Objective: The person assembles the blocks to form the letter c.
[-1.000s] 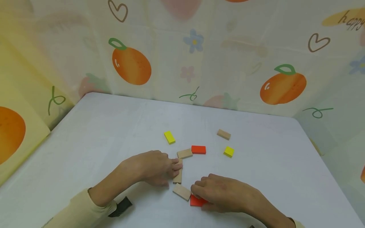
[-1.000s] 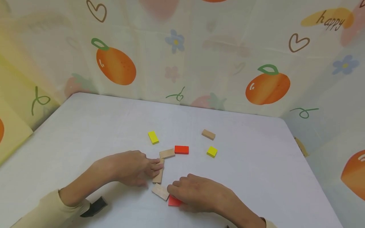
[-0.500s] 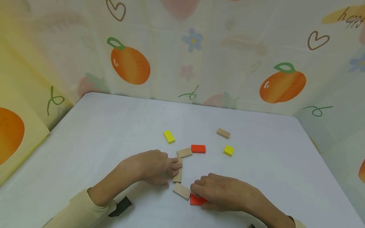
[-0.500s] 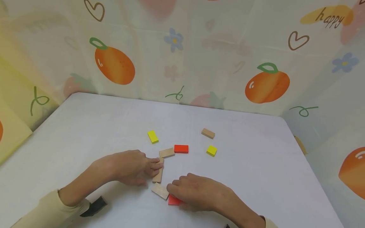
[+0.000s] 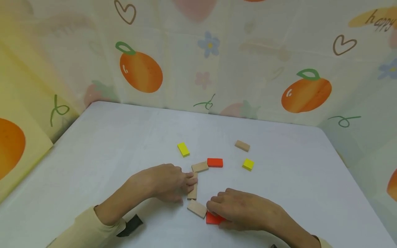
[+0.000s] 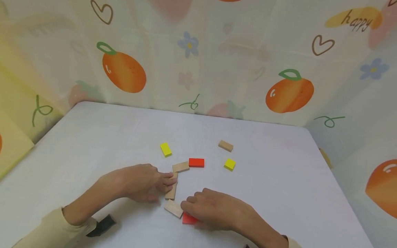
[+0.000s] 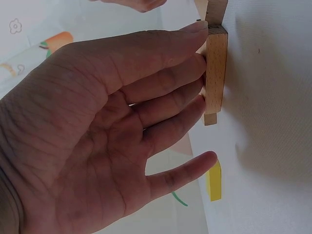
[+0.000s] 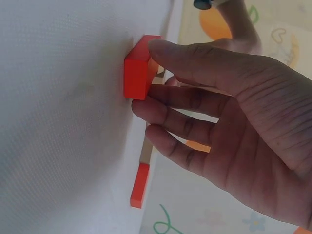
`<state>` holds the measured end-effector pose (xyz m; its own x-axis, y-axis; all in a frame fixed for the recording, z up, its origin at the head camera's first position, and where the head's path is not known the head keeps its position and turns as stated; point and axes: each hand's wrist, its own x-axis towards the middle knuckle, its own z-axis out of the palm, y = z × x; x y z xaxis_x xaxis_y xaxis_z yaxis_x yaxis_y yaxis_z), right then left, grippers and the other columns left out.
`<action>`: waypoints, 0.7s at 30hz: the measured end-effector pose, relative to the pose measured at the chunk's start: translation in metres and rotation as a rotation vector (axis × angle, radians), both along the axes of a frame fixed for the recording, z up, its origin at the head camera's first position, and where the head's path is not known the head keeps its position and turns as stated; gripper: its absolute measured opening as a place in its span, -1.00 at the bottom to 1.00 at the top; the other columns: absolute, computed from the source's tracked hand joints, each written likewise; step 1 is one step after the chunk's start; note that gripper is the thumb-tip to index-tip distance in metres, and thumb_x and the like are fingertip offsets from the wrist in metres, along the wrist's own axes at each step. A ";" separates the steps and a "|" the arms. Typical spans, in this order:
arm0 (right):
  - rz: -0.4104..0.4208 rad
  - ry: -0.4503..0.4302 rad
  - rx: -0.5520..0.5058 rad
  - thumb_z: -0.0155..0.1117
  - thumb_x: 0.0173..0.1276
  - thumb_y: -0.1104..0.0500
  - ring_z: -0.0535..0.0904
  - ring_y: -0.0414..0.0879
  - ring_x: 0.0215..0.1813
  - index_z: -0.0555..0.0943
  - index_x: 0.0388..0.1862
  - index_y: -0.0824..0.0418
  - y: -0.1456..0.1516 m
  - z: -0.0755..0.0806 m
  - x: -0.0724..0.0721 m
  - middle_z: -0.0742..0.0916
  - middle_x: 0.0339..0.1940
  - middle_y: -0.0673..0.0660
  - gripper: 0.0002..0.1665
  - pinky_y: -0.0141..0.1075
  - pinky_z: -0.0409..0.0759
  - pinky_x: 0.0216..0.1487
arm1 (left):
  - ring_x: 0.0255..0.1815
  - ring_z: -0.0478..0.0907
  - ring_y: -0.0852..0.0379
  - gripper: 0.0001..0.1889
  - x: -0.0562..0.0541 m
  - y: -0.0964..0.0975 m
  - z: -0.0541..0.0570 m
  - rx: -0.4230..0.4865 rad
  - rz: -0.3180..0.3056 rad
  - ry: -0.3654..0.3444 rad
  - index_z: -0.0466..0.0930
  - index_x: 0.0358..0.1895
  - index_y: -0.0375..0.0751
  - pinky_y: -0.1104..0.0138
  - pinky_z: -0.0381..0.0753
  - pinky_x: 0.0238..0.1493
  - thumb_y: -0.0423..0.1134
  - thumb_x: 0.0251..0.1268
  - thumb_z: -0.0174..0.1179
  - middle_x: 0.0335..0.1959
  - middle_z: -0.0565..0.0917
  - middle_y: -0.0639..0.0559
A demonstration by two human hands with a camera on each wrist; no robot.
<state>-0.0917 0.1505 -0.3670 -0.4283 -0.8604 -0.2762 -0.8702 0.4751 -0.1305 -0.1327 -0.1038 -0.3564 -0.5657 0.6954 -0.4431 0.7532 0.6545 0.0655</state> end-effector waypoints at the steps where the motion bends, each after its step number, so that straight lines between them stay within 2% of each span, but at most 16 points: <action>1: 0.000 -0.002 -0.001 0.51 0.36 -0.02 0.44 -0.39 -0.24 0.53 -0.01 -0.08 0.000 0.000 0.000 0.61 -0.32 -0.26 -0.65 -0.54 0.57 0.01 | 0.31 0.63 0.04 -0.41 0.000 0.000 0.000 0.002 0.004 -0.003 0.50 0.47 0.30 0.16 0.58 0.44 0.08 0.40 0.36 0.57 0.44 0.29; 5: 0.002 0.008 -0.013 0.50 0.38 -0.02 0.42 -0.40 -0.27 0.53 -0.05 -0.08 0.001 0.001 -0.001 0.57 -0.36 -0.26 -0.68 -0.55 0.54 -0.04 | 0.34 0.61 0.04 -0.42 -0.001 0.000 -0.001 0.011 0.031 -0.025 0.51 0.46 0.31 0.14 0.56 0.47 0.08 0.39 0.36 0.57 0.43 0.30; 10: 0.003 0.053 -0.057 0.47 0.40 -0.01 0.42 -0.39 -0.28 0.52 -0.12 -0.06 0.007 0.005 -0.004 0.55 -0.37 -0.25 -0.72 -0.56 0.53 -0.09 | 0.31 0.62 0.06 -0.41 -0.001 0.000 0.001 0.007 0.024 -0.015 0.51 0.46 0.32 0.16 0.57 0.45 0.08 0.38 0.37 0.56 0.44 0.31; 16: -0.188 -0.059 -0.127 0.46 0.41 0.07 0.54 -0.34 -0.15 0.62 -0.02 -0.05 0.026 0.018 -0.025 0.72 -0.18 -0.19 -0.77 -0.44 0.66 -0.02 | 0.30 0.62 0.07 -0.42 -0.001 0.000 0.001 0.004 0.016 -0.005 0.51 0.46 0.32 0.17 0.58 0.43 0.08 0.39 0.37 0.56 0.44 0.31; 21: -0.307 -0.021 -0.208 0.44 0.42 0.14 0.61 -0.23 -0.12 0.66 -0.01 0.03 0.051 0.027 -0.052 0.75 -0.13 -0.09 -0.79 -0.34 0.71 -0.03 | 0.36 0.60 0.05 -0.42 -0.001 0.000 0.000 -0.011 -0.010 0.006 0.50 0.47 0.31 0.16 0.56 0.47 0.09 0.41 0.35 0.58 0.42 0.31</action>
